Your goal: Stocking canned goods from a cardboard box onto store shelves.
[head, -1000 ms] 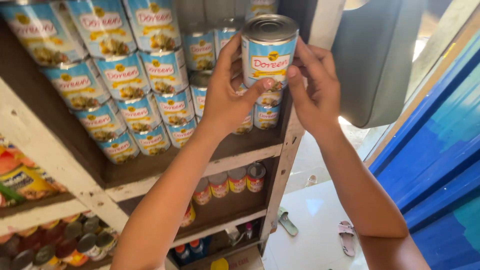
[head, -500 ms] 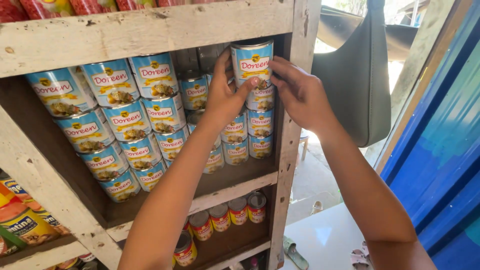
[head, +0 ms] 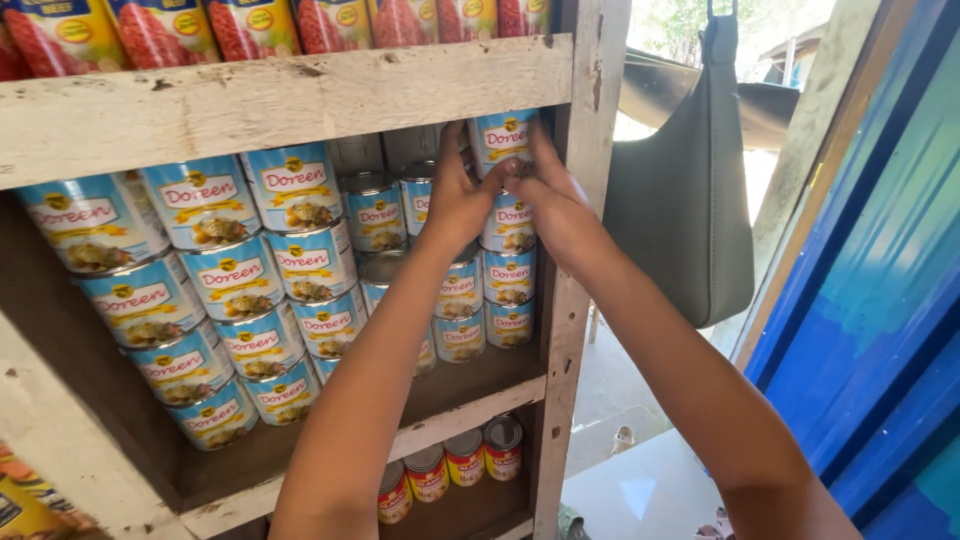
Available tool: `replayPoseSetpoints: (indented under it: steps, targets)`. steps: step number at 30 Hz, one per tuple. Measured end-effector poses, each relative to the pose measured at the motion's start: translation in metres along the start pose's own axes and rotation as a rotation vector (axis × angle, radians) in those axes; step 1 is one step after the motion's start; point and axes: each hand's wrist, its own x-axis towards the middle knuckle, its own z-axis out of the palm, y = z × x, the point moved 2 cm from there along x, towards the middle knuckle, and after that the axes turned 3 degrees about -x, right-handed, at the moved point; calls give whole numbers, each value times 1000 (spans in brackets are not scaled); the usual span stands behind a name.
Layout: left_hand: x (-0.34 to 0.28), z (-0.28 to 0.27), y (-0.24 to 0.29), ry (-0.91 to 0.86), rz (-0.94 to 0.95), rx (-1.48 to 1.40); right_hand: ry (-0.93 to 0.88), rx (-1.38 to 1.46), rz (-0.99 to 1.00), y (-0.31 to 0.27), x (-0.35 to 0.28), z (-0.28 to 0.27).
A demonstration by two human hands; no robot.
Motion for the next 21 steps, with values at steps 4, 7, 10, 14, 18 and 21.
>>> replayPoseSetpoints:
  steps: [4,7,10,14,18,21]
  targets:
    - [-3,-1,1,10,43,128,3,350,117,-1,-2,7]
    - [-6,-3,-3,-3,60,114,-21,457,125,-1,-4,11]
    - [-6,-2,2,-12,38,113,-21,499,119,0,-5,13]
    - [-8,-3,5,-26,20,191,-7,453,55,-7,-10,19]
    - [-10,-4,8,-40,30,236,-5,398,-19,-4,-10,19]
    - [-10,-4,8,-42,17,220,10,300,-29,-3,-12,17]
